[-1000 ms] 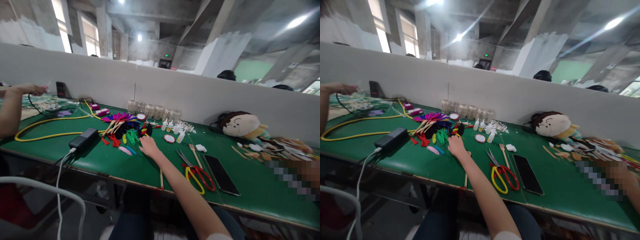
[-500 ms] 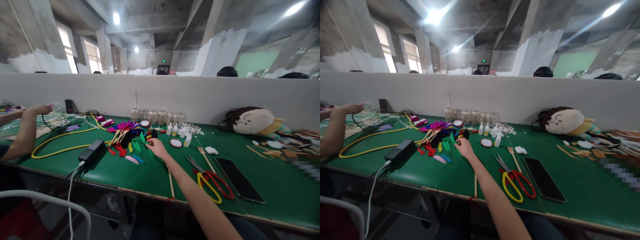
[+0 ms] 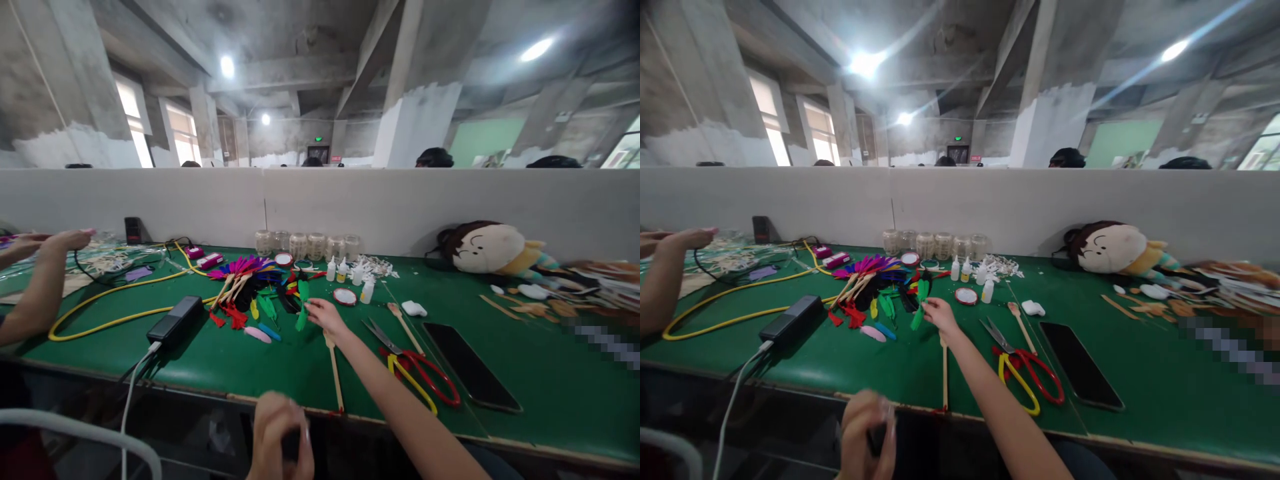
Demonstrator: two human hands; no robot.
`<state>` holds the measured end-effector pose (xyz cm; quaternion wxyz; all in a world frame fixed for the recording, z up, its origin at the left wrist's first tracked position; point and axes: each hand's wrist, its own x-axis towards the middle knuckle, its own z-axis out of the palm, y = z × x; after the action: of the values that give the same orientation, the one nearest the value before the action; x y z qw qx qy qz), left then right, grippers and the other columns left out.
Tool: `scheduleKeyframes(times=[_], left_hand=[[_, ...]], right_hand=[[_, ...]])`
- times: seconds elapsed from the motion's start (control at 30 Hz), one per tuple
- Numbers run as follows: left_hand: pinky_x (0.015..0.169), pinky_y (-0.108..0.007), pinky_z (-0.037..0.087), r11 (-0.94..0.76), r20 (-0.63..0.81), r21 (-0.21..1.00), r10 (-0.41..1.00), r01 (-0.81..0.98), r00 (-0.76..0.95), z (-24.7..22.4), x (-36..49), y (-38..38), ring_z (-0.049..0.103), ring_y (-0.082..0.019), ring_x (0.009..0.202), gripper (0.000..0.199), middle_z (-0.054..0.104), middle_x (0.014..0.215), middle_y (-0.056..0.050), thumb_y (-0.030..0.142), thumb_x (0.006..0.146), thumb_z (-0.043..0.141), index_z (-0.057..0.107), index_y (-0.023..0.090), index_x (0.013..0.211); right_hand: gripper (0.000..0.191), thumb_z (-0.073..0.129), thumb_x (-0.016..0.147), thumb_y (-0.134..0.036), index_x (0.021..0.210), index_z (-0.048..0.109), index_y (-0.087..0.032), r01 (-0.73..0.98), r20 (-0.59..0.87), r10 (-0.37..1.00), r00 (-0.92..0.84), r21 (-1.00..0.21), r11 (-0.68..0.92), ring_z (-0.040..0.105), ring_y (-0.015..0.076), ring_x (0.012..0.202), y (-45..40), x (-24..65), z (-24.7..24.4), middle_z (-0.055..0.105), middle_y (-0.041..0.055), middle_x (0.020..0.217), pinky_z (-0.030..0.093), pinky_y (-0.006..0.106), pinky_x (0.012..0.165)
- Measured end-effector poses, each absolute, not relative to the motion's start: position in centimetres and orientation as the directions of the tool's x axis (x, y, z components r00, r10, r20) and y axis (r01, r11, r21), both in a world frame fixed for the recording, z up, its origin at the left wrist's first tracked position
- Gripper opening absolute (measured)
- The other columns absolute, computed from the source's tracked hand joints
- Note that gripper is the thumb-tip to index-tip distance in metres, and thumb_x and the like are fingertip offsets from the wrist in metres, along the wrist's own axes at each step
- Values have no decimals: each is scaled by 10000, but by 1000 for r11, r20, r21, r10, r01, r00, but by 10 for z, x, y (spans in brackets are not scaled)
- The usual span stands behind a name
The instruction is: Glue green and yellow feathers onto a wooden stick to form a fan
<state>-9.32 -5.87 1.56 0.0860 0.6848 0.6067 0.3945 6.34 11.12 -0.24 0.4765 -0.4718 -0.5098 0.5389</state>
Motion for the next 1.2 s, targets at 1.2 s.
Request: scheduleKeyframes(times=[1.2], left_hand=[[498, -223, 432, -214, 210, 976, 974, -32, -87, -12, -79, 123, 556, -113, 495, 359, 639, 598, -13, 441, 566, 671, 636, 125, 733]], right_hand=[[343, 584, 681, -421, 956, 601, -217, -323, 118, 966, -230, -945, 38, 582, 201, 968, 94, 57, -6, 650, 66, 999, 427, 344, 823]])
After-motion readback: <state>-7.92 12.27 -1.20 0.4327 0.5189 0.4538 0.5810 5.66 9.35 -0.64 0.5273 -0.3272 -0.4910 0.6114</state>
